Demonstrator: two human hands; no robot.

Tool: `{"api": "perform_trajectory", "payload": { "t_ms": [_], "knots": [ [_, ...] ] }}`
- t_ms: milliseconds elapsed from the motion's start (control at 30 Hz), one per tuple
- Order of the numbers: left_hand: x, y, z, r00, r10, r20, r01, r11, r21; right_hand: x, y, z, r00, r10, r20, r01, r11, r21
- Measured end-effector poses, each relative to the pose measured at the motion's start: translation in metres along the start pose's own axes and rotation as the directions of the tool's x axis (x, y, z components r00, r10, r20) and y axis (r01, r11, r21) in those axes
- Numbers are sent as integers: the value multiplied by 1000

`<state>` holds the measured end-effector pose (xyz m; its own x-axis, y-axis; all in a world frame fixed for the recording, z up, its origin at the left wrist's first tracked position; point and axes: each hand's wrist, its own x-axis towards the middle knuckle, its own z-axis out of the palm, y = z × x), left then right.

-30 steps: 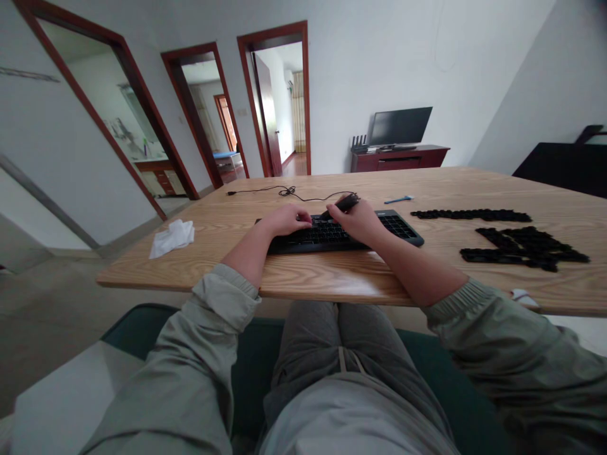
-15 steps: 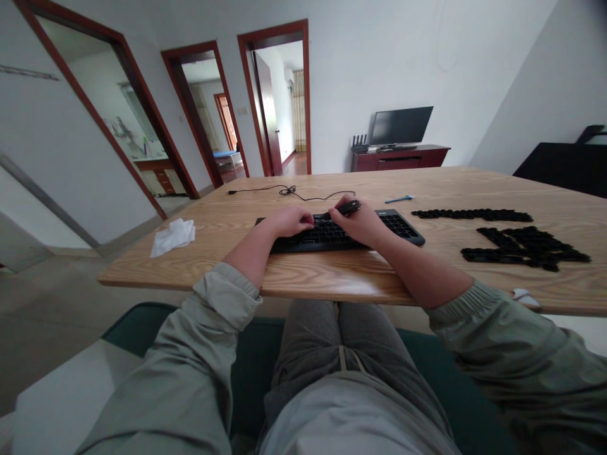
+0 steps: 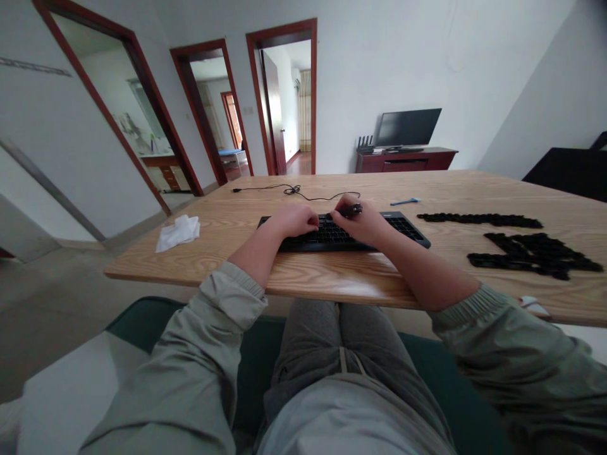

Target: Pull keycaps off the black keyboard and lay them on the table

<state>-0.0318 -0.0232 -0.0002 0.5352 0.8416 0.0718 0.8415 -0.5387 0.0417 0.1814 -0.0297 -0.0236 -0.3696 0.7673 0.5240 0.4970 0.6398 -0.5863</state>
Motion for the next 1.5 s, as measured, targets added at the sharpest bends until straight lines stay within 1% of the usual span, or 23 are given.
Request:
{"api": "perform_trajectory", "payload": {
  "t_ms": [67,133,233,367,500,633,767,933,1100,1200,1400,1500],
  "knots": [
    [-2,-3,-1,1000,-1,-3,1,997,-74,-4,2,-4,998,-21,52,19,999,46],
    [-4,-6,-2,1000,0,-28,-3,992,-125,-7,3,-6,997,-17,77,12,998,63],
    [-6,-8,-1,997,-1,-73,-10,987,-159,-7,5,-7,998,29,55,-32,998,54],
    [-5,-5,2,994,-25,-109,8,988,-157,-3,7,-6,994,105,8,-105,994,14],
    [-4,-4,4,991,-13,-132,-10,986,-167,-1,6,-3,994,109,-8,-109,994,8],
    [-4,-6,4,995,22,-95,-43,974,-221,0,4,1,997,74,29,-74,997,12],
    [-6,-9,1,998,25,-65,-41,963,-265,0,4,1,997,61,38,-62,998,24],
    [-7,-11,-1,997,-14,-73,-7,960,-280,2,5,-1,992,124,-23,-124,992,11],
    [-4,-12,3,998,-47,-48,30,954,-298,4,5,1,983,175,-53,-176,984,-17],
    [-3,-12,5,998,-50,-43,36,959,-282,5,4,3,987,150,-55,-153,986,-62],
    [-3,-15,7,999,-31,-26,24,975,-220,12,-14,11,999,30,15,-28,993,-113],
    [-2,-16,9,999,6,-39,-13,982,-189,16,-22,11,999,32,10,-30,987,-157]
  ]
}}
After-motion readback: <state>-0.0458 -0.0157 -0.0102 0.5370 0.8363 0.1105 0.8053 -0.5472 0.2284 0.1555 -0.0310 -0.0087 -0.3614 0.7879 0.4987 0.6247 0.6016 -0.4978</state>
